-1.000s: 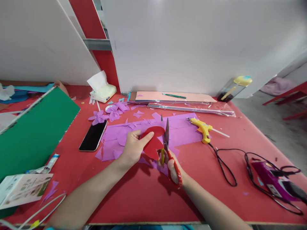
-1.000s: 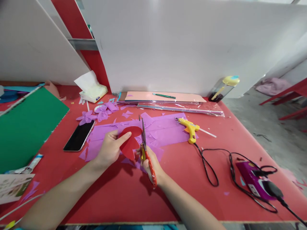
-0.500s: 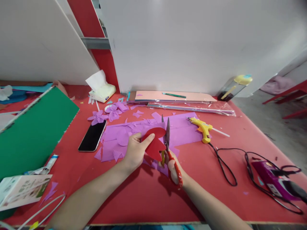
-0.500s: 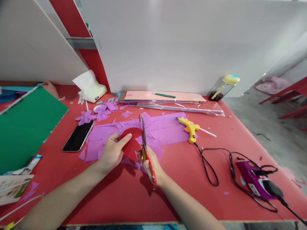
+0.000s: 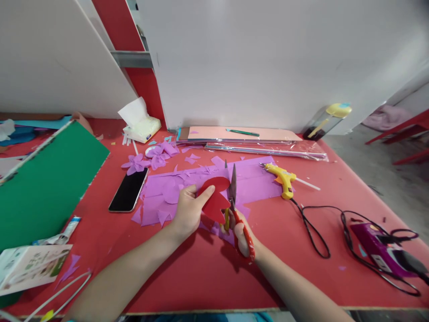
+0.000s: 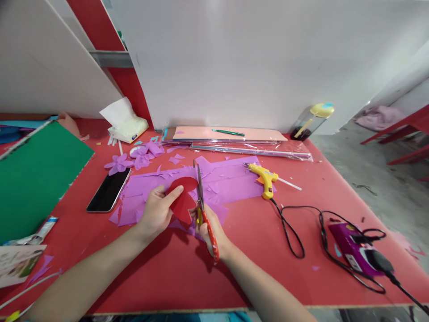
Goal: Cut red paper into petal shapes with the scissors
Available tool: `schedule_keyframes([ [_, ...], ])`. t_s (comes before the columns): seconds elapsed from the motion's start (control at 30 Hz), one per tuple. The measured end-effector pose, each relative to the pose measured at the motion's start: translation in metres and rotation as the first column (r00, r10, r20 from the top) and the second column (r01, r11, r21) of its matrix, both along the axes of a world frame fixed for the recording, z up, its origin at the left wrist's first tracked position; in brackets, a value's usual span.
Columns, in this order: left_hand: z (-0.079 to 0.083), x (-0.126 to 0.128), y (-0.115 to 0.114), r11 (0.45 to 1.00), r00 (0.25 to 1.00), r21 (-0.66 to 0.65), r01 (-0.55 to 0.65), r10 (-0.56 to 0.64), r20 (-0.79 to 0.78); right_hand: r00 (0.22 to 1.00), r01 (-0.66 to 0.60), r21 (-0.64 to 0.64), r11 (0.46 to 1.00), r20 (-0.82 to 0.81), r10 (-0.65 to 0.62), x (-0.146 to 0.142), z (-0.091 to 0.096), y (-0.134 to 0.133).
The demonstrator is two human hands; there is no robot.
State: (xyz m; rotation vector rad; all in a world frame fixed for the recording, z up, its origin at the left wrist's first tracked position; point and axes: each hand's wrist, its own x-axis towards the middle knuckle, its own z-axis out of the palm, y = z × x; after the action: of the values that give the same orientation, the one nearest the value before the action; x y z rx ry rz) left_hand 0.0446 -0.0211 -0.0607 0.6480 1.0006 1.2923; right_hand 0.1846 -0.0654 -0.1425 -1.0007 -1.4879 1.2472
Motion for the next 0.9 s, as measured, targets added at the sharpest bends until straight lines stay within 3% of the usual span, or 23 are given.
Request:
schedule_keyframes([
  [0.5,0.000,-0.004,0.003,0.999,0.999,0.009,0.039,-0.039,-0.033,0.992,-0.032,-0.056,0.998,-0.120,0.025,-0.002,0.009,0.002],
  [0.67,0.001,-0.008,0.005,0.999,0.996,0.025,0.033,-0.031,-0.087,0.998,0.008,-0.050,0.999,-0.061,-0.011,-0.003,0.013,0.004],
  [0.9,0.005,-0.008,0.005,0.999,0.999,0.034,0.014,-0.012,-0.048,0.998,0.066,-0.081,0.994,0.018,-0.065,-0.005,0.013,0.005],
])
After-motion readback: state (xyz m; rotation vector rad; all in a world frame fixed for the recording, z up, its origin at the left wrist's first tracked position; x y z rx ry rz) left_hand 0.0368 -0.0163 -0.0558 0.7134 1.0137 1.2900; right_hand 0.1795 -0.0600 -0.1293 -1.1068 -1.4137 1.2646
